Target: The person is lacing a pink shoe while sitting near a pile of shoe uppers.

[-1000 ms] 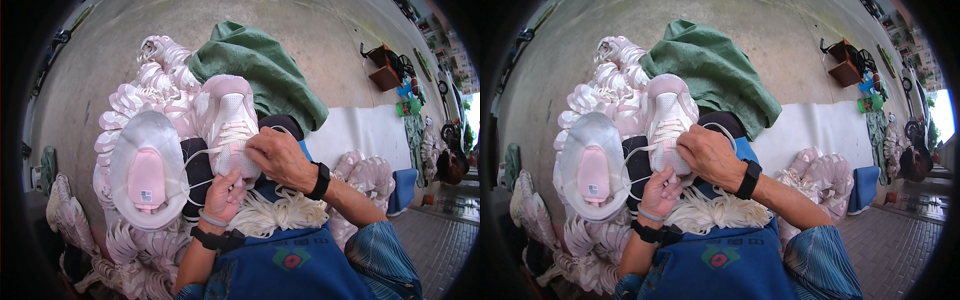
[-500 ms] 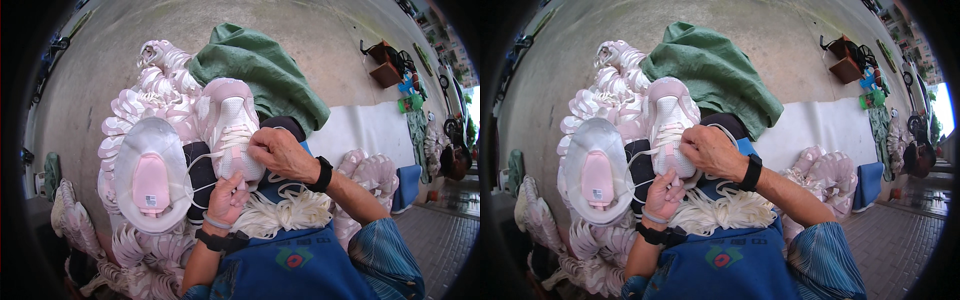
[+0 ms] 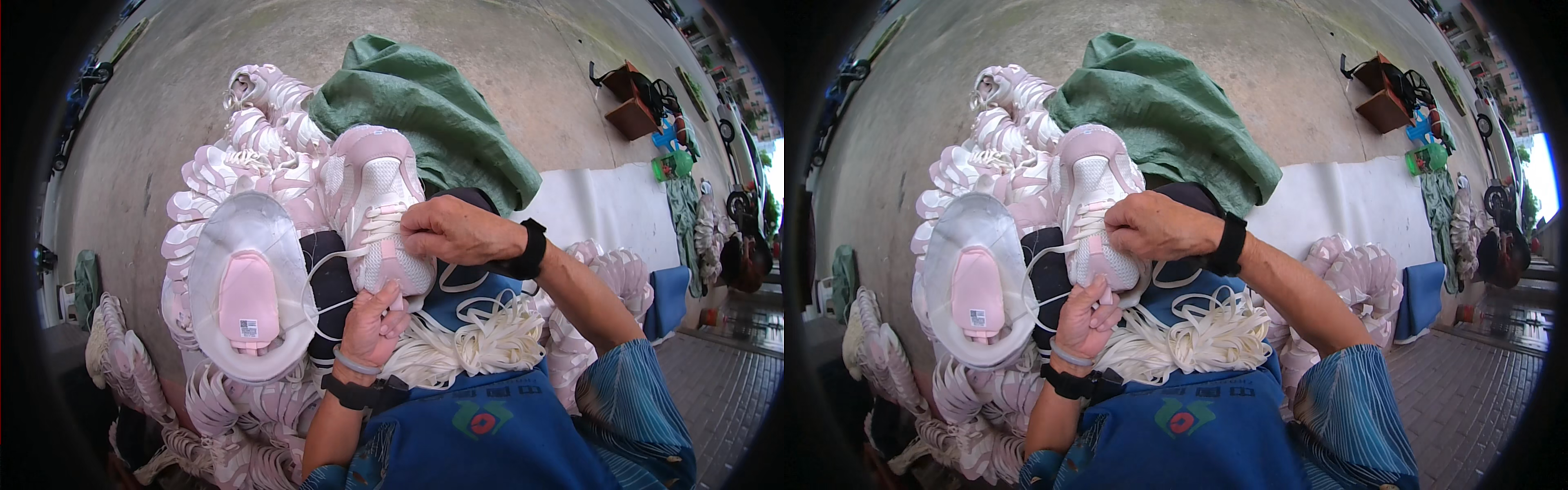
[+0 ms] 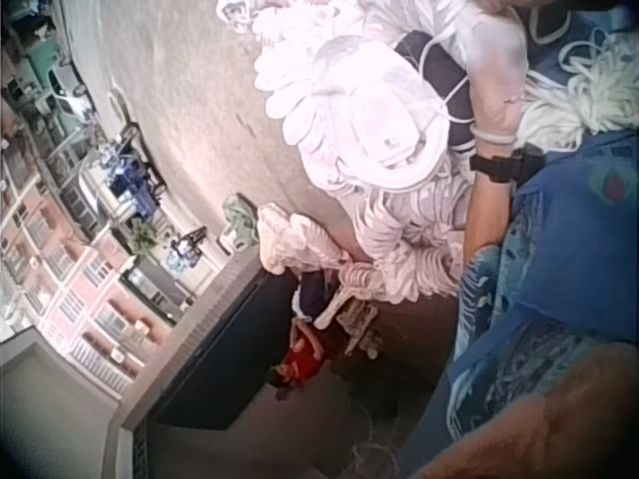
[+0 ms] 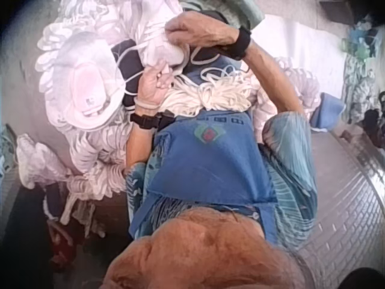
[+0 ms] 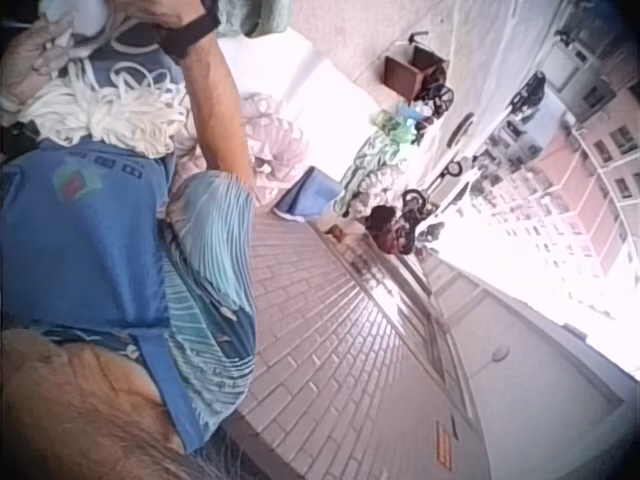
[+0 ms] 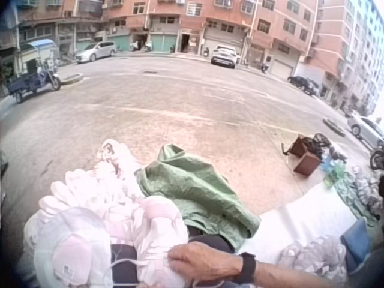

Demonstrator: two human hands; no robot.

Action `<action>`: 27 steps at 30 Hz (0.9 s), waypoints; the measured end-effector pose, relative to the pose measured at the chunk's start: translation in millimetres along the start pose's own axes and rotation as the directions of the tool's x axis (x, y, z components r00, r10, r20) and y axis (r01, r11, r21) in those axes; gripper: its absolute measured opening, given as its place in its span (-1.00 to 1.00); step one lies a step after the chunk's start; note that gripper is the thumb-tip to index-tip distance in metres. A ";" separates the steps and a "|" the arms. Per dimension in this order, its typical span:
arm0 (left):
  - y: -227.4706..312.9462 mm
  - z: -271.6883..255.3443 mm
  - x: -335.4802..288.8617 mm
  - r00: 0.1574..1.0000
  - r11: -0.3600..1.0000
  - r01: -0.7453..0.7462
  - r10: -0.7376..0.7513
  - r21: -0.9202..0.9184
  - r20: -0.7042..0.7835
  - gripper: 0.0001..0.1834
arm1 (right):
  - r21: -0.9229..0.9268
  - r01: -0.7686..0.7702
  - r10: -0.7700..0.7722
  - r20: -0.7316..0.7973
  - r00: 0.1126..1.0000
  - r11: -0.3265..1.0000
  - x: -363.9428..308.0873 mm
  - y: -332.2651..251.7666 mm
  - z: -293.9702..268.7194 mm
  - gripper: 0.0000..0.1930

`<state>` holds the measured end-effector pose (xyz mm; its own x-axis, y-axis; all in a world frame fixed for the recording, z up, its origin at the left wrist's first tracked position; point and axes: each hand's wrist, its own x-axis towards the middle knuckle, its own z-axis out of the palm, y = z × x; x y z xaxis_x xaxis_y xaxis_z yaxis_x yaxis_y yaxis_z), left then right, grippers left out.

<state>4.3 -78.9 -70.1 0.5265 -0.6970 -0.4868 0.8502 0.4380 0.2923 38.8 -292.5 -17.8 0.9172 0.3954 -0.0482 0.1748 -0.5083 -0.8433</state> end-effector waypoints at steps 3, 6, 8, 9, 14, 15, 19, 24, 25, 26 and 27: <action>-0.2 1.2 -1.4 1.000 1.000 -0.005 0.005 0.010 -0.027 -0.80 | 0.197 -0.091 0.070 0.111 0.991 0.976 0.2 3.2 -2.0 -0.80; -1.0 -0.8 -1.2 1.000 1.000 -0.002 0.001 0.026 0.005 -0.82 | 0.260 -0.093 0.073 0.086 0.994 0.961 -2.6 6.9 1.9 -0.78; -0.9 -2.7 -0.8 1.000 1.000 -0.001 0.001 0.030 0.006 -0.84 | 0.117 -0.063 0.054 0.082 0.995 0.991 -0.5 5.9 0.0 -0.80; -0.8 -3.1 -0.2 1.000 0.999 -0.003 0.003 0.035 0.015 -0.86 | 0.122 -0.071 0.061 0.083 0.995 0.990 -0.8 5.0 -0.2 -0.80; -1.4 -4.7 1.2 1.000 0.998 -0.010 0.011 0.064 -0.015 -0.90 | -0.165 0.081 -0.087 -0.029 0.996 0.983 1.9 0.4 6.0 -0.82; -1.3 -6.3 1.4 1.000 0.997 -0.019 0.019 0.075 -0.010 -0.90 | -0.158 0.076 -0.081 -0.024 0.996 0.984 1.9 0.2 5.6 -0.82; -1.1 -4.1 0.9 0.999 0.997 -0.017 0.020 0.075 -0.042 -0.89 | -0.077 0.044 -0.050 -0.082 0.995 0.996 -3.1 6.8 9.1 -0.81; -1.2 -2.6 0.2 0.999 0.999 -0.012 0.015 0.049 -0.044 -0.88 | -0.015 0.114 -0.115 -0.119 0.986 0.993 -10.0 13.5 16.6 -0.83; -1.3 -2.1 0.7 0.999 0.999 -0.005 0.007 0.045 -0.053 -0.88 | -0.016 0.112 -0.113 -0.120 0.986 0.994 -10.8 12.9 16.7 -0.83; -1.6 -2.9 0.7 0.998 0.999 -0.005 0.008 0.044 -0.057 -0.88 | 0.007 0.061 -0.059 -0.123 0.991 0.998 -9.7 10.6 18.0 -0.84; -2.1 -3.5 0.9 0.999 0.999 -0.011 0.012 0.032 -0.031 -0.88 | 0.030 0.009 -0.005 -0.126 0.992 1.000 -8.5 8.6 19.5 -0.84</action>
<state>3.0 -78.5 -74.0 0.5363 -0.6738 -0.5084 0.8440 0.4271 0.3243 25.5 -285.3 -35.1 0.9541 0.2984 0.0237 0.1720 -0.4816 -0.8593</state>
